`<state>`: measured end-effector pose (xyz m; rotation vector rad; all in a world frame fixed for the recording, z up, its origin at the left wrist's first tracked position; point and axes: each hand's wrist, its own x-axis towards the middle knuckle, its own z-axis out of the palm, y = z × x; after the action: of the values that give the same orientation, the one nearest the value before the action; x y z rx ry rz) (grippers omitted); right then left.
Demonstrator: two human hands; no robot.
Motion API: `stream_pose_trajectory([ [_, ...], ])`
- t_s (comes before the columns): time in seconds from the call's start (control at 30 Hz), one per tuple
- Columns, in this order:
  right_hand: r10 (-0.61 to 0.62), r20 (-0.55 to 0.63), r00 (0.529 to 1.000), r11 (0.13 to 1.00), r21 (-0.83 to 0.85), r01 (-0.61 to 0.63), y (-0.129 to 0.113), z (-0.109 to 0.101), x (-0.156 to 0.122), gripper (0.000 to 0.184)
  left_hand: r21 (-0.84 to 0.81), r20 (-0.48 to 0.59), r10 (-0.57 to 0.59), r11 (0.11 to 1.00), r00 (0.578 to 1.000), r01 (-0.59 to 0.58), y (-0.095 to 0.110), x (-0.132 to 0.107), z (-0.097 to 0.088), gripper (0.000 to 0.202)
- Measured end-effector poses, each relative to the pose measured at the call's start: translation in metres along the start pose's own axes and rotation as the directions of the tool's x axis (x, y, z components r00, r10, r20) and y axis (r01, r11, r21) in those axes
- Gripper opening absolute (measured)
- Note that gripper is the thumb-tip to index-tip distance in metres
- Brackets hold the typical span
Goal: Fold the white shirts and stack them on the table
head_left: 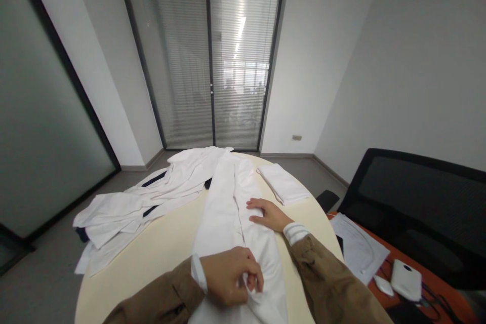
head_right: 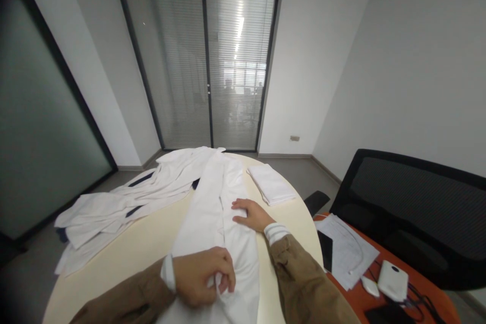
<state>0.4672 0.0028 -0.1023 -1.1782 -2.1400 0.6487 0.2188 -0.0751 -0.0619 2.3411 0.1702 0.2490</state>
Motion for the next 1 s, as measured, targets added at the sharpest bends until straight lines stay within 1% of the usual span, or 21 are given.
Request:
stream_pose_trajectory([
  [0.07,0.003,-0.008,1.0,1.0,0.002,-0.003,-0.001,0.0,0.0,0.041,0.086,0.008,0.006,0.996,1.0,-0.007,0.001,0.001,0.007,0.044],
  [0.1,0.002,-0.01,1.0,1.0,-0.001,-0.002,-0.002,0.0,0.0,0.041,0.125,-0.006,0.008,0.992,1.0,-0.007,0.002,0.002,0.011,0.049],
  [0.13,0.0,-0.012,1.0,1.0,-0.004,0.0,-0.002,0.0,-0.001,0.04,0.161,-0.022,0.011,0.987,1.0,-0.007,0.004,0.004,0.014,0.044],
  [0.17,-0.002,-0.016,1.0,1.0,-0.007,0.002,-0.002,0.0,-0.001,0.039,0.186,-0.035,0.017,0.982,0.999,-0.011,0.005,0.005,0.015,0.033],
  [0.2,-0.004,-0.019,1.0,1.0,-0.009,0.004,-0.003,0.0,-0.001,0.039,0.195,-0.045,0.029,0.981,0.999,-0.02,0.007,0.006,0.015,0.021],
  [0.23,-0.006,-0.02,1.0,1.0,-0.01,0.006,-0.003,0.0,-0.001,0.039,0.184,-0.05,0.049,0.982,0.998,-0.039,0.009,0.007,0.014,0.016],
  [0.3,-0.009,-0.021,1.0,1.0,-0.01,0.008,-0.002,0.0,-0.001,0.038,0.105,-0.098,0.077,0.992,0.992,-0.067,0.012,0.006,0.006,0.015],
  [0.33,-0.011,-0.022,1.0,1.0,-0.01,0.011,-0.001,0.001,-0.001,0.038,0.048,-0.153,0.064,0.997,0.986,-0.058,0.013,0.005,0.0,0.015],
  [0.37,-0.014,-0.023,1.0,1.0,-0.009,0.014,0.0,0.001,-0.001,0.037,-0.012,-0.225,0.026,1.0,0.974,-0.029,0.012,0.004,-0.006,0.017],
  [0.4,-0.017,-0.026,1.0,1.0,-0.005,0.017,0.001,0.002,-0.001,0.036,-0.066,-0.317,-0.035,0.998,0.948,0.015,0.011,0.002,-0.013,0.019],
  [0.47,-0.022,-0.032,0.999,1.0,0.004,0.022,0.003,0.003,0.0,0.035,-0.169,-0.487,-0.154,0.982,0.86,0.08,0.006,-0.003,-0.024,0.024],
  [0.5,-0.023,-0.034,0.999,1.0,0.009,0.023,0.003,0.003,0.0,0.035,-0.211,-0.536,-0.181,0.975,0.824,0.077,0.003,-0.005,-0.028,0.025],
  [0.53,-0.023,-0.035,0.999,1.0,0.012,0.024,0.004,0.003,0.0,0.034,-0.239,-0.562,-0.183,0.97,0.807,0.054,-0.002,-0.007,-0.031,0.025],
  [0.57,-0.024,-0.039,0.999,1.0,0.014,0.024,0.003,0.003,0.0,0.034,-0.252,-0.569,-0.164,0.968,0.806,0.019,-0.006,-0.009,-0.033,0.024],
  [0.63,-0.025,-0.043,0.999,1.0,0.016,0.025,0.002,0.003,0.0,0.033,-0.228,-0.549,-0.092,0.973,0.831,-0.043,-0.013,-0.013,-0.034,0.021],
  [0.7,-0.024,-0.044,0.999,0.999,0.02,0.025,0.001,0.002,0.0,0.033,-0.131,-0.5,-0.02,0.99,0.866,-0.053,-0.016,-0.015,-0.033,0.019],
  [0.8,-0.02,-0.04,0.999,1.0,0.022,0.021,0.0,0.002,-0.001,0.032,0.02,-0.368,0.035,0.999,0.929,-0.03,-0.013,-0.016,-0.034,0.041],
  [0.83,-0.019,-0.042,0.999,1.0,0.022,0.02,0.001,0.002,-0.001,0.032,0.037,-0.332,0.034,0.999,0.943,-0.024,-0.011,-0.016,-0.035,0.041],
  [0.9,-0.019,-0.044,0.999,1.0,0.023,0.02,0.002,0.003,-0.001,0.032,0.008,-0.295,0.027,1.0,0.955,-0.026,-0.005,-0.016,-0.037,0.03],
  [1.0,-0.021,-0.043,0.999,0.999,0.029,0.022,0.003,0.003,-0.001,0.031,-0.146,-0.26,-0.003,0.989,0.966,-0.037,0.006,-0.016,-0.038,0.015],
])
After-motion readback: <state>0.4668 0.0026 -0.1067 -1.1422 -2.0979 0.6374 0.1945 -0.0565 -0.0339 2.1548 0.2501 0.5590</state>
